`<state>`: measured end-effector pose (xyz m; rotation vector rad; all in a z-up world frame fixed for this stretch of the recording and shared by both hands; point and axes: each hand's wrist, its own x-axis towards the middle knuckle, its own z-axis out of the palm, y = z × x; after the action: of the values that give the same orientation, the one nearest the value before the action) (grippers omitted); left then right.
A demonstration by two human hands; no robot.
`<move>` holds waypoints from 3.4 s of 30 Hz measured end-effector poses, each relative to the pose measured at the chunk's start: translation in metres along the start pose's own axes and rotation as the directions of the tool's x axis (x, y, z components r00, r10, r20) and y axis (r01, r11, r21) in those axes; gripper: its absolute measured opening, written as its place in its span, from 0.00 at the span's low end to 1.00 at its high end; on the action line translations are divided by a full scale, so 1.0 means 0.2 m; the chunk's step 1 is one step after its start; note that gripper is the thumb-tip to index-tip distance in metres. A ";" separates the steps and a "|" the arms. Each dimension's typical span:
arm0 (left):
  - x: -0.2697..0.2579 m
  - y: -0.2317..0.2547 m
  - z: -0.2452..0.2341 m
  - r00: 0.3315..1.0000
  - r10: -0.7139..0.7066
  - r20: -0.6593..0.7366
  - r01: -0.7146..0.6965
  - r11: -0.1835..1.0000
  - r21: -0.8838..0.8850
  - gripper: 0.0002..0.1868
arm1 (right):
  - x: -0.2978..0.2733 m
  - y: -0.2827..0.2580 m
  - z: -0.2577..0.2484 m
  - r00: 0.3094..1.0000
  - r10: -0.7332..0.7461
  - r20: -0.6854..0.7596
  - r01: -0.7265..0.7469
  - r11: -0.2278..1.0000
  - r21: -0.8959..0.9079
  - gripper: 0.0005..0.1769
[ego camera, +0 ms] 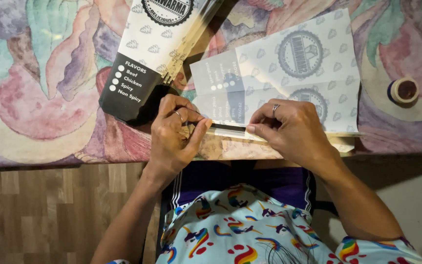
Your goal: Preparing food wrappers by folding them and applying flavor labels
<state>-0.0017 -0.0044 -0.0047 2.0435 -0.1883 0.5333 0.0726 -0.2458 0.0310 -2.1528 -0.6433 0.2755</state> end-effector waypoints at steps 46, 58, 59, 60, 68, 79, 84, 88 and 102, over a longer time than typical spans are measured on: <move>-0.20 0.16 0.18 0.860 0.278 0.427 -0.507 0.551 0.663 0.31 | -0.20 0.10 -0.11 0.960 -0.192 -0.206 0.169 0.978 -0.122 0.04; -0.11 0.34 0.18 0.800 0.020 0.600 -0.577 0.302 0.759 0.64 | -0.11 0.03 -0.15 0.948 0.317 0.015 -0.304 0.921 -0.242 0.03; -0.12 0.34 0.19 0.792 -0.021 0.610 -0.584 0.264 0.767 0.68 | -0.13 0.05 -0.14 0.978 0.207 -0.013 -0.202 0.939 -0.279 0.06; -0.13 0.34 0.21 0.783 -0.063 0.618 -0.592 0.226 0.773 0.72 | -0.15 0.07 -0.13 0.995 0.093 -0.037 -0.100 0.942 -0.319 0.10; -0.13 0.36 0.25 0.796 -0.088 0.599 -0.585 0.146 0.798 0.51 | -0.31 0.16 -0.21 0.956 -0.280 -0.090 0.225 0.893 -0.391 0.06; -0.10 0.40 0.30 0.800 -0.100 0.591 -0.595 -0.010 0.804 0.54 | -0.27 0.17 -0.25 0.991 -0.085 -0.101 0.074 0.991 -0.109 0.04; -0.07 0.42 0.31 0.778 -0.119 0.617 -0.623 -0.022 0.782 0.51 | -0.22 0.16 -0.26 0.998 0.064 -0.010 -0.065 0.988 -0.137 0.05; -0.05 0.45 0.30 0.771 -0.118 0.626 -0.633 -0.033 0.773 0.55 | -0.27 0.19 -0.25 0.997 0.070 -0.036 -0.076 0.972 -0.224 0.08; -0.05 0.46 0.30 0.746 -0.133 0.653 -0.665 -0.097 0.741 0.49 | -0.40 0.26 -0.30 0.967 -0.152 -0.204 0.125 0.983 -0.138 0.06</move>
<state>-0.0241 -0.1023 0.0380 3.7808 -0.8913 0.2433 0.0485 -0.3558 0.0249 -2.2041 -0.6976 -0.0734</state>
